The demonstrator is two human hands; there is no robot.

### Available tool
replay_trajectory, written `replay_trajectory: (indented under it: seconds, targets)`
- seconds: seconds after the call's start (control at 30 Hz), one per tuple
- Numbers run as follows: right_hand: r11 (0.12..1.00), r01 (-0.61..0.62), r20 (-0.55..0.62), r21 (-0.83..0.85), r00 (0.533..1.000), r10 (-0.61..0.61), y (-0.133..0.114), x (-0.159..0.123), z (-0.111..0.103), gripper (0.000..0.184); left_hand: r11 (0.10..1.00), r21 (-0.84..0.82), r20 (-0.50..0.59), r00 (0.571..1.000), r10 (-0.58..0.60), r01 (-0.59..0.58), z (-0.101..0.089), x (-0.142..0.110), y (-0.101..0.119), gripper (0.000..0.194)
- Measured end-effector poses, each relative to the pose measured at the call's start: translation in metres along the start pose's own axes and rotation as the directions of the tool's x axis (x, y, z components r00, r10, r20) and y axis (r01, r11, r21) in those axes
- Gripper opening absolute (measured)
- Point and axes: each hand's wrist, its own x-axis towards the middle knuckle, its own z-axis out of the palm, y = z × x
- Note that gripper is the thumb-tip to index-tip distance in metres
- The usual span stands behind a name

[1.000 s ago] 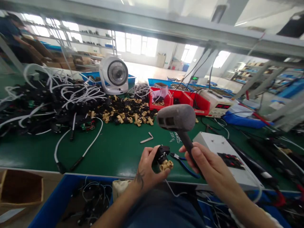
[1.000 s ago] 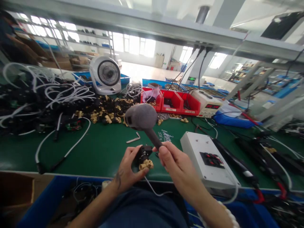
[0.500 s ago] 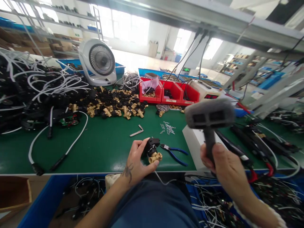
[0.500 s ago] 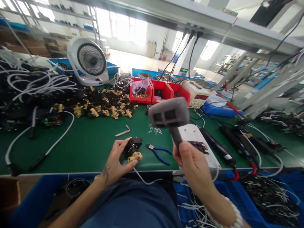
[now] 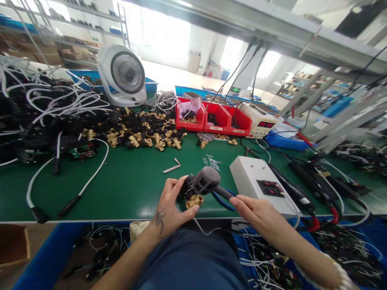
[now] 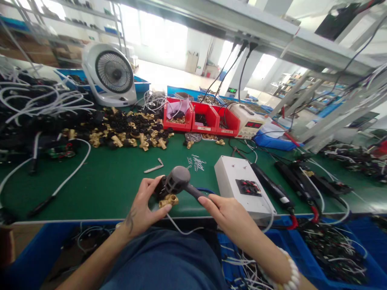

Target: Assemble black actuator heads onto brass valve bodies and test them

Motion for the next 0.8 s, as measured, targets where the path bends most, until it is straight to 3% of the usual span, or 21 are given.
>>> replay_trajectory:
  seconds: [0.07, 0.2, 0.27, 0.33, 0.4, 0.47, 0.53, 0.6, 0.63, 0.73, 0.8]
  targets:
    - [0.999, 0.000, -0.040, 0.041, 0.999, 0.002, 0.000, 0.001, -0.005, 0.081, 1.000, 0.009, -0.009, 1.000, 0.020, -0.020, 0.001, 0.000, 0.000, 0.069]
    - [0.943, 0.048, -0.359, 0.330, 0.930, 0.078, 0.000, -0.003, -0.008, 0.075, 0.998, 0.043, -0.005, 0.999, 0.052, -0.052, 0.000, 0.000, 0.001, 0.071]
    - [0.957, 0.038, -0.284, 0.288, 0.958, 0.047, 0.002, -0.002, -0.002, 0.076, 0.997, 0.050, -0.001, 0.998, 0.056, -0.056, -0.001, 0.000, 0.002, 0.070]
    - [0.992, 0.007, -0.064, 0.128, 0.998, 0.001, 0.006, -0.001, 0.002, 0.079, 0.997, 0.050, -0.002, 0.999, 0.054, -0.053, -0.001, 0.000, 0.002, 0.068]
    - [0.999, 0.006, 0.039, 0.032, 0.999, -0.007, 0.008, -0.001, 0.001, 0.079, 0.997, 0.053, -0.004, 0.999, 0.054, -0.054, -0.001, 0.000, 0.001, 0.068]
    - [0.990, 0.016, -0.086, 0.138, 0.996, -0.004, 0.007, -0.003, -0.004, 0.077, 0.996, 0.053, -0.023, 0.997, 0.073, -0.071, 0.001, 0.001, -0.002, 0.067]
    - [0.948, 0.072, -0.304, 0.311, 0.952, 0.027, 0.007, -0.005, -0.006, 0.072, 0.994, 0.057, -0.044, 0.994, 0.100, -0.098, 0.002, 0.001, -0.004, 0.068]
    - [0.930, 0.107, -0.368, 0.353, 0.929, 0.033, 0.007, -0.005, -0.002, 0.071, 0.991, 0.065, -0.044, 0.992, 0.118, -0.115, 0.002, 0.001, -0.004, 0.068]
    - [0.942, 0.093, -0.319, 0.324, 0.948, 0.016, 0.008, -0.004, 0.001, 0.073, 0.991, 0.070, -0.033, 0.992, 0.120, -0.118, 0.001, 0.001, -0.004, 0.068]
    - [0.990, 0.014, -0.008, 0.141, 1.000, -0.013, 0.010, 0.000, 0.005, 0.077, 0.991, 0.076, -0.005, 0.994, 0.107, -0.107, -0.002, 0.001, -0.003, 0.067]
    - [0.993, 0.015, 0.002, 0.120, 1.000, -0.015, 0.008, 0.000, 0.001, 0.075, 0.991, 0.076, -0.008, 0.994, 0.113, -0.112, -0.002, 0.002, -0.003, 0.067]
